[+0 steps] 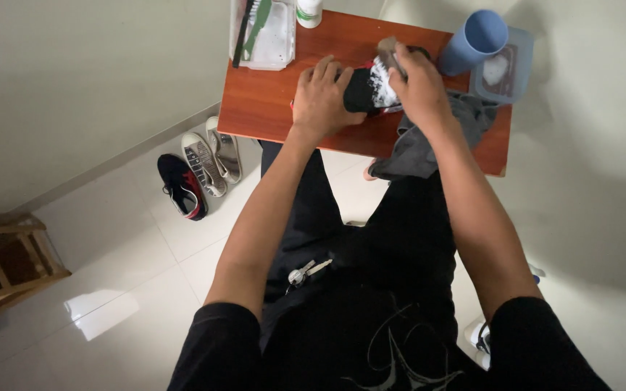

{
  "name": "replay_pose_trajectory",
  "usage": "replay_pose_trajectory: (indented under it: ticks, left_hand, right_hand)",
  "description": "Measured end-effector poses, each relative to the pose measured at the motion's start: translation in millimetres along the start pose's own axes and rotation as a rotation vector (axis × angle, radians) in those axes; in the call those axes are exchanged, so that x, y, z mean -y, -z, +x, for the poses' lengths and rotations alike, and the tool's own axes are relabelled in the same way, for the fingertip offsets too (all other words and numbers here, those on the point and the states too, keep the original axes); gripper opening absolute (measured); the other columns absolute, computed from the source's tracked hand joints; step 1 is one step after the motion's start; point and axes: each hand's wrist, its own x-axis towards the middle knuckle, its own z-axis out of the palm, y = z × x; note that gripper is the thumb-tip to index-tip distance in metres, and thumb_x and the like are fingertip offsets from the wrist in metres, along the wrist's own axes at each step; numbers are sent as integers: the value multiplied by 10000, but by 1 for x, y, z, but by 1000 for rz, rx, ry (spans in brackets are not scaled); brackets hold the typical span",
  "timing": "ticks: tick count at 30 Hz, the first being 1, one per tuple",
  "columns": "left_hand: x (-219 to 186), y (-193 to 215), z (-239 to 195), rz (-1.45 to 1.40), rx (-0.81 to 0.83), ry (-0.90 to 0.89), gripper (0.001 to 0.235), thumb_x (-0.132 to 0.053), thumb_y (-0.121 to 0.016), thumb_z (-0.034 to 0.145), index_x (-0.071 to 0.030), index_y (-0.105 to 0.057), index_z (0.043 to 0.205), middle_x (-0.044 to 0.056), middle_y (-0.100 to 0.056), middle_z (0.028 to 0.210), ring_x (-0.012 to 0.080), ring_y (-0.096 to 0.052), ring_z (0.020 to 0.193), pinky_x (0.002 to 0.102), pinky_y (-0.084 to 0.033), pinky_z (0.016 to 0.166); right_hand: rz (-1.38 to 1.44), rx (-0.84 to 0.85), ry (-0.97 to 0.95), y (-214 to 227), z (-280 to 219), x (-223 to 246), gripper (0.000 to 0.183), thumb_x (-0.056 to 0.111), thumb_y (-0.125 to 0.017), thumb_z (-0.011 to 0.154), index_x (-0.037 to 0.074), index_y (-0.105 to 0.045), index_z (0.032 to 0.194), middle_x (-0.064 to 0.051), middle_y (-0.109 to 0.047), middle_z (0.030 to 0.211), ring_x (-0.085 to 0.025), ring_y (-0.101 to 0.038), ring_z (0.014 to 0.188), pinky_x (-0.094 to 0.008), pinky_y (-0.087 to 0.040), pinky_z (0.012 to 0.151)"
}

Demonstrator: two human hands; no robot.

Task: The person scrubs a black sneaker with a brush and cleaning solution, then wipes it with a cloth. The shoe is placed on a wooden table while the person uses a brush and cloth to clean the upper and sole areas.

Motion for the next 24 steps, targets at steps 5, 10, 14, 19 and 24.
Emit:
replay_pose_trajectory:
  ticks: [5, 10, 14, 19, 24]
  left_hand:
    - [-2, 0, -1, -13, 73, 22, 793, -677, -832, 644, -159, -673, 1223, 89, -654, 1248, 297, -509, 1327, 475, -457, 974]
    - [-3, 6, -2, -10, -22, -20, 732, -626, -811, 674, -135, -686, 1203, 108, -657, 1229, 308, -530, 1297, 471, -467, 972]
    - [1, 7, -4, -24, -73, -63, 791, -622, -867, 653, -110, -686, 1228, 129, -628, 1266, 345, -508, 1320, 509, -420, 1054]
    - [6, 27, -12, -153, -134, -73, 716, -514, -897, 786, -70, -635, 1283, 150, -584, 1325, 368, -480, 1347, 541, -406, 1112]
    - [13, 53, -17, -228, -91, 9, 550, -361, -807, 929, -66, -580, 1335, 141, -554, 1410, 348, -439, 1407, 512, -387, 1164]
  right_hand:
    - [6, 92, -75, 15, -46, 38, 470, 167, -501, 1114, -17, -434, 1541, -215, -579, 1077, -376, -573, 936, -466, -464, 735]
    - [155, 169, -288, 18, -64, 31, 567, 281, -454, 1091, 4, -387, 1582, -200, -579, 1300, -368, -531, 1264, -453, -414, 985]
    - [388, -9, -389, 11, -64, 19, 611, 383, -506, 1059, 18, -426, 1543, -198, -419, 1590, -322, -399, 1475, -412, -351, 1173]
    - [871, -202, -523, -4, -45, 18, 735, 470, -613, 1001, 57, -385, 1564, -154, -427, 1613, -274, -527, 1427, -333, -552, 986]
    - [1117, -176, -458, 2, -9, 63, 397, 209, -405, 978, 64, -575, 1306, -127, -624, 1182, -210, -621, 1030, -301, -499, 744]
